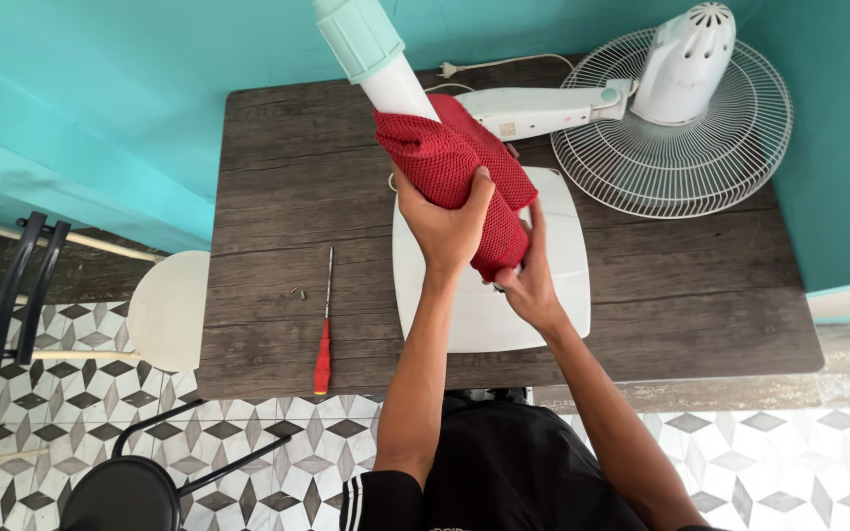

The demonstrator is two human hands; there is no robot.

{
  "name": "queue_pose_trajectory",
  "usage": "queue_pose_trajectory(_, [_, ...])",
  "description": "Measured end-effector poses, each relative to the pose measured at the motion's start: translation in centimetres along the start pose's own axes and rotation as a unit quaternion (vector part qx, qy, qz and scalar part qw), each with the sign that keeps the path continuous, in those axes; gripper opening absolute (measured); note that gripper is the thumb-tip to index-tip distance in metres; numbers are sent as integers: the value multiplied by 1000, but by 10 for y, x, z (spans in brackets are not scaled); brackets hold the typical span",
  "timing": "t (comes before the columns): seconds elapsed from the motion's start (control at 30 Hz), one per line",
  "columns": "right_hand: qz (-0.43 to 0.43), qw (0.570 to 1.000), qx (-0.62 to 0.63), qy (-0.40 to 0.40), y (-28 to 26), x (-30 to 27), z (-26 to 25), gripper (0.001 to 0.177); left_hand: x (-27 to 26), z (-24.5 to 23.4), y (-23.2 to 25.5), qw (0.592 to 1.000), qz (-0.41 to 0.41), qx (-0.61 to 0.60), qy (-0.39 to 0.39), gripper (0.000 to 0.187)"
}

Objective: The person uses a red-handled screwdriver to tighten screws on the base of a standing fan. They then wipe the fan pole with a red cloth and attach the fan head to the pole, completing the assembly.

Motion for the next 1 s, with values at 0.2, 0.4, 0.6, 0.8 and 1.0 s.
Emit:
queue_pose_trajectory(0.2, [16,999,-35,-22,-9,-7,8,148,11,-12,-13,999,-31,-22,12,57])
queue_pose_trajectory(0.4, [40,985,-162,-40,-23,-10,3,143,22,-27,-20,999,-27,-24,32,53])
queue_pose_trajectory(0.6, [101,976,-185,-57,-34,-12,4,124,27,-35,-29,997,-25,-72,33,48])
queue_pose_trajectory(0.8, [134,963,-223,-68,-32,-15,-4,111,21,-47,-46,972,-104,-207,48,52])
queue_pose_trajectory(1.0, [118,958,-256,-53,-19,-20,-8,110,6,-43,-59,956,-122,-249,100,62])
Point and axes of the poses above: each hand's wrist, its own x-axis towards the middle knuckle, its own z-axis out of the palm, y = z × x, the point moved 3 cm from there along x, towards the middle knuckle, and after that the axes turned 15 degrees about -y, right-handed, at the moved point
